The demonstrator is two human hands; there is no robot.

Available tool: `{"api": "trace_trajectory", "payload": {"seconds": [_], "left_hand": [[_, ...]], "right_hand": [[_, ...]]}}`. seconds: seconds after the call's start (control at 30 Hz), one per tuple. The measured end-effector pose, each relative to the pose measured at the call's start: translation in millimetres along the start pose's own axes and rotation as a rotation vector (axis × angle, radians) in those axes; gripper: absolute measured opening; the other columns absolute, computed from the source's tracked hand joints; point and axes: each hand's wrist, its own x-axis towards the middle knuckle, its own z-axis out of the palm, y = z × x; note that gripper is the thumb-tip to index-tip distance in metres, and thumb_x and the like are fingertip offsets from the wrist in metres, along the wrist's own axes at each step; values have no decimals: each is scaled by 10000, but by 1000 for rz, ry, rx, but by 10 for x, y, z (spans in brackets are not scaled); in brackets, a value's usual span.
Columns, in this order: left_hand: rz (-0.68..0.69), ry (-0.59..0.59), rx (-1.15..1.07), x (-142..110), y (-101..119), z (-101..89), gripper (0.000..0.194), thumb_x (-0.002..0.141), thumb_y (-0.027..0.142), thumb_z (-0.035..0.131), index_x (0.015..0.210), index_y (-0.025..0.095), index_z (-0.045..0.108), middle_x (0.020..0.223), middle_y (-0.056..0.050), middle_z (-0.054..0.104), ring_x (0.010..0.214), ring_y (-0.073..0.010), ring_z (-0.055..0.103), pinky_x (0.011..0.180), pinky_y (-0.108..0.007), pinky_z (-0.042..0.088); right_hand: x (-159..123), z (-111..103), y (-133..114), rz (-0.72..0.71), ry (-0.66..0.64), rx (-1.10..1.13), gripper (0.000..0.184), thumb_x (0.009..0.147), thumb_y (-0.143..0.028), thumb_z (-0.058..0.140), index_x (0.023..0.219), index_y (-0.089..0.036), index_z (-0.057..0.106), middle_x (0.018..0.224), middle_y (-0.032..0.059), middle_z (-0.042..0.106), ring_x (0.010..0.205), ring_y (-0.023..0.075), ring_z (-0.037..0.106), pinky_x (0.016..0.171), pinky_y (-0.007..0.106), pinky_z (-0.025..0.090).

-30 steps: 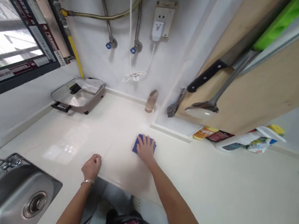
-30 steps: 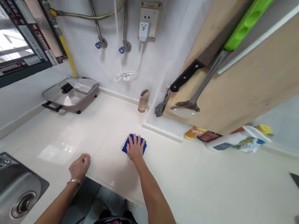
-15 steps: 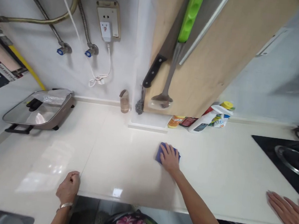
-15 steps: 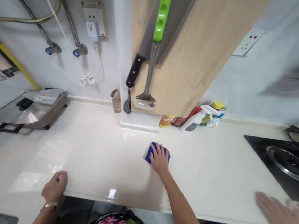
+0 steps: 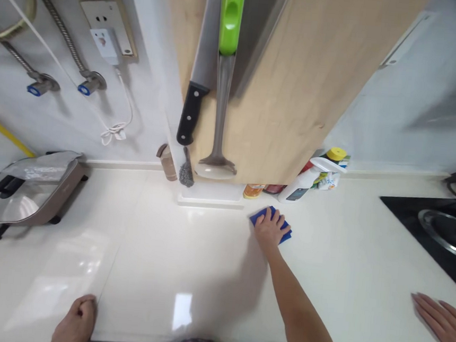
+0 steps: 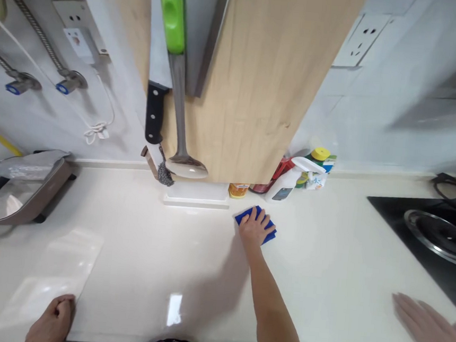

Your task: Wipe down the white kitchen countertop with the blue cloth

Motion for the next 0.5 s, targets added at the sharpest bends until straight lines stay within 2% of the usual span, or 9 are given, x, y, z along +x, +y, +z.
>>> {"api": "trace_trajectory", "payload": {"seconds": [0.17,0.33,0.5], "left_hand": [[-42,-8,16,72,10,13,386,817,416,421,1023,298,726,864,-62,747,577,-261,599,641,-368,474],[-55,-11,36,152,-17,42,393,813,411,438,1040,292,736,996,-69,765,606,-274,626,650,-379,489],[-48,-20,70,154,-2,39,409,821,389,417,1057,282,733,1060,-75,759,665,-281,649,683,-378,495]], "right_hand": [[304,116,-136,-70,71,28,573,948,-281,284,1474,-101,428,1572,216,363,1469,371,266,1148,660,207],[577,290,-156,-72,44,130,543,929,-276,339,1402,-55,491,1438,243,499,1337,353,416,1122,561,286],[697,398,-122,-96,23,122,545,923,-277,339,1396,-55,496,1423,227,530,1331,350,418,1112,558,282]]}}
